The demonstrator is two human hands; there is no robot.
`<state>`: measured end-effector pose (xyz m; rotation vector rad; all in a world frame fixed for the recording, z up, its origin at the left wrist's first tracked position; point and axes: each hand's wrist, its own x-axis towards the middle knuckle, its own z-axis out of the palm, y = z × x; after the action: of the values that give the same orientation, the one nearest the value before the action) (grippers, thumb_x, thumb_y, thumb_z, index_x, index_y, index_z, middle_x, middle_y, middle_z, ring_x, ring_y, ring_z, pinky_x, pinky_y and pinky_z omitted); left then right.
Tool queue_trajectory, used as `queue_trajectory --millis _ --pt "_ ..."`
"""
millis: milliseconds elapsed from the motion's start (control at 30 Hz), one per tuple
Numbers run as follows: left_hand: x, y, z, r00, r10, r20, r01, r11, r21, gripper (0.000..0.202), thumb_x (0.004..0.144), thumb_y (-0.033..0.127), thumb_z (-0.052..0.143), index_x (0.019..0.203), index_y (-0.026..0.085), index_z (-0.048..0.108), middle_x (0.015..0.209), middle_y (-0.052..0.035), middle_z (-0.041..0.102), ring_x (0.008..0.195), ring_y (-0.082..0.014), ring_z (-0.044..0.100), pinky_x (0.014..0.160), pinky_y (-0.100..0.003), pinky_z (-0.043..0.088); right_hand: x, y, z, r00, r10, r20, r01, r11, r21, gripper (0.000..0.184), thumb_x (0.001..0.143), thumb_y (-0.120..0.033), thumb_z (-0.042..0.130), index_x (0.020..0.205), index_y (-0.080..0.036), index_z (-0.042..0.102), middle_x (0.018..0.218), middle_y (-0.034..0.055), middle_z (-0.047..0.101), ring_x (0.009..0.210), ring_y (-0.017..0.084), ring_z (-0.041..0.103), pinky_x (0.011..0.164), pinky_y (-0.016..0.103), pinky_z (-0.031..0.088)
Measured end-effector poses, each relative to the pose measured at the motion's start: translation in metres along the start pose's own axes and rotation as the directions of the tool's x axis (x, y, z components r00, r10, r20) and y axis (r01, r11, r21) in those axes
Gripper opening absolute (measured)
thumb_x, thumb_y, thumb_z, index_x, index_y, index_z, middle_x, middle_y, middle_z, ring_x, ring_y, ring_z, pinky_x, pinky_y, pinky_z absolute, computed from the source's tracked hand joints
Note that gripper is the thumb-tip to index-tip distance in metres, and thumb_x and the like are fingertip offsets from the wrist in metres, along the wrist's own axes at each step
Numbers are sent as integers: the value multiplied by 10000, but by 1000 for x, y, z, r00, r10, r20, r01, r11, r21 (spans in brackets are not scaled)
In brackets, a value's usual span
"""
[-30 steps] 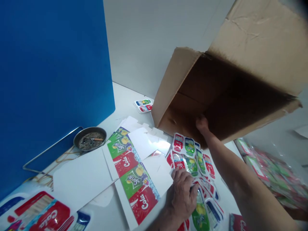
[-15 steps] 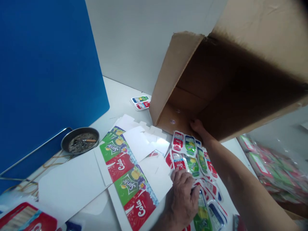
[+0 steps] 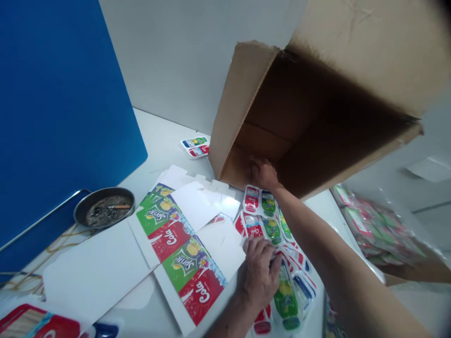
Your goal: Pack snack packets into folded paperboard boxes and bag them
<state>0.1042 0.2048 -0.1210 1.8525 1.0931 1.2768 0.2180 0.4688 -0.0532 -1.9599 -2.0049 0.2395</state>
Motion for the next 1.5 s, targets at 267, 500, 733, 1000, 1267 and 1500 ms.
queue_trajectory --millis 267,500,733,1000,1267,1500 --pt "2 -7 5 994 90 -58 -84 992 92 114 982 266 599 997 214 700 1023 -84 756 1030 -272 658 1041 -493 486 -114 53 -87 937 340 -83 -341 940 10 567 989 -523 545 1366 -114 651 1309 191 711 1217 331 665 1032 419 503" --pt "3 17 -5 998 59 -37 -56 994 91 225 1033 335 526 1143 205 674 1181 -106 738 1170 -266 645 1092 -440 475 -254 49 -97 891 454 6 -448 878 169 676 929 -629 609 1370 -116 621 1320 213 701 1162 301 703 989 385 527" --pt "-76 54 -33 980 -169 -107 190 952 242 416 882 280 693 1269 152 609 1300 -183 664 1248 -375 585 1081 -531 459 -345 0 -51 889 421 182 -436 899 50 1087 702 -581 848 1569 -150 355 1593 248 437 1457 441 418 1132 591 393" --pt "-142 57 -53 894 -405 -193 431 895 119 806 720 213 814 1449 174 470 1473 -197 571 1315 -362 568 1082 -503 466 -414 -19 -8 965 230 -129 -206 963 176 1028 757 -443 818 1604 -193 293 1358 207 572 1289 403 521 1122 525 400" --pt "-164 78 -70 833 -551 -58 495 788 -366 615 643 399 899 1141 139 650 937 -92 789 822 -252 754 763 -356 598 -474 -5 24 862 58 -504 204 869 450 933 860 -472 756 1615 -220 270 1350 167 542 1224 345 540 1049 555 480" --pt "-195 100 -58 796 -604 -25 463 636 -617 462 703 482 882 972 141 723 893 -71 802 744 -211 751 709 -322 603 -509 -7 15 939 222 -261 20 726 688 971 748 -581 834 1532 -176 430 1420 187 558 1296 364 560 1098 528 467"
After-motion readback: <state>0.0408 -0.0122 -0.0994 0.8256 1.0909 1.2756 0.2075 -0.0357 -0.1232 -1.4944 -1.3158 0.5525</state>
